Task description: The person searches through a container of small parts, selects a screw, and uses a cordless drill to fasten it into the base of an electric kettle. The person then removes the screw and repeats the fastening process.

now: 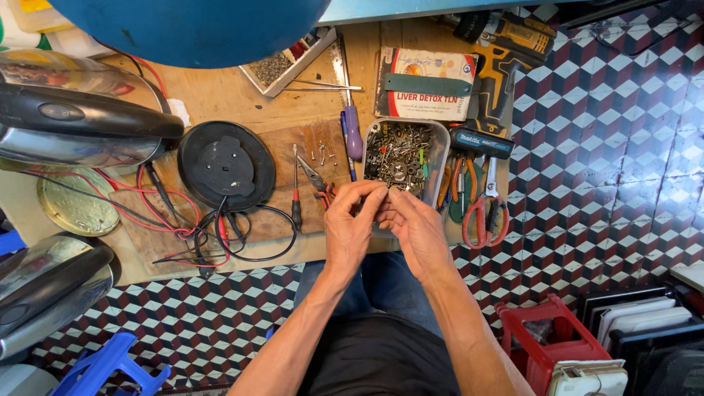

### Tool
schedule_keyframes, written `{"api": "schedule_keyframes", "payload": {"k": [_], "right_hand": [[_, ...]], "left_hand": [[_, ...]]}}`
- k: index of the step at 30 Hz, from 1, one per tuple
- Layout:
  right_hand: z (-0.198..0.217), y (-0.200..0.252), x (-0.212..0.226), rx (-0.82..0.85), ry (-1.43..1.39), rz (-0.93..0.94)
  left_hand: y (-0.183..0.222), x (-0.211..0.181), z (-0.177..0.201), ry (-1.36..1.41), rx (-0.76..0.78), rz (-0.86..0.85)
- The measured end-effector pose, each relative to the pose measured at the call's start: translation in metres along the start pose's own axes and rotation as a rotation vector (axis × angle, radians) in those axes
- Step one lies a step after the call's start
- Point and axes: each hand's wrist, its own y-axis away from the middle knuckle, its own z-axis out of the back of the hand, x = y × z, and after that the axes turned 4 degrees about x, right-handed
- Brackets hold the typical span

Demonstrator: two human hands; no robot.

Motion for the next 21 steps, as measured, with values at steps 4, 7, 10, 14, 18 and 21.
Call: {"api": "schedule_keyframes", "payload": {"k": [4,7,10,14,18,21], "right_hand": [[0.012,0.002,0.004,0.07,-0.214,-0.021],[0.016,0.001,0.011,0.002,-0.294,-0.041],[0.021,0.002,0.018,-0.047,-0.266,-0.042],[0.039,-0.003,0.033,-0.308,0.17,0.148],[0.051,-0.014,0.047,-0.338,0.512,0.294],[0.046,-0.026,0.058,-0.264,0.651,0.365]], "left_hand": [[0.004,-0.017,-0.017,0.057,0.009,-0.037],[0.006,-0.023,-0.029,0.08,0.029,0.105],[-0.003,-0.019,-0.033,-0.035,0.094,-0.021],[-0.028,0.005,-0.035,-0.621,0.103,-0.352],[-0.054,0.029,-0.05,-1.057,0.349,-0.408],[-0.06,0.035,-0.053,-1.182,0.313,-0.409]]}}
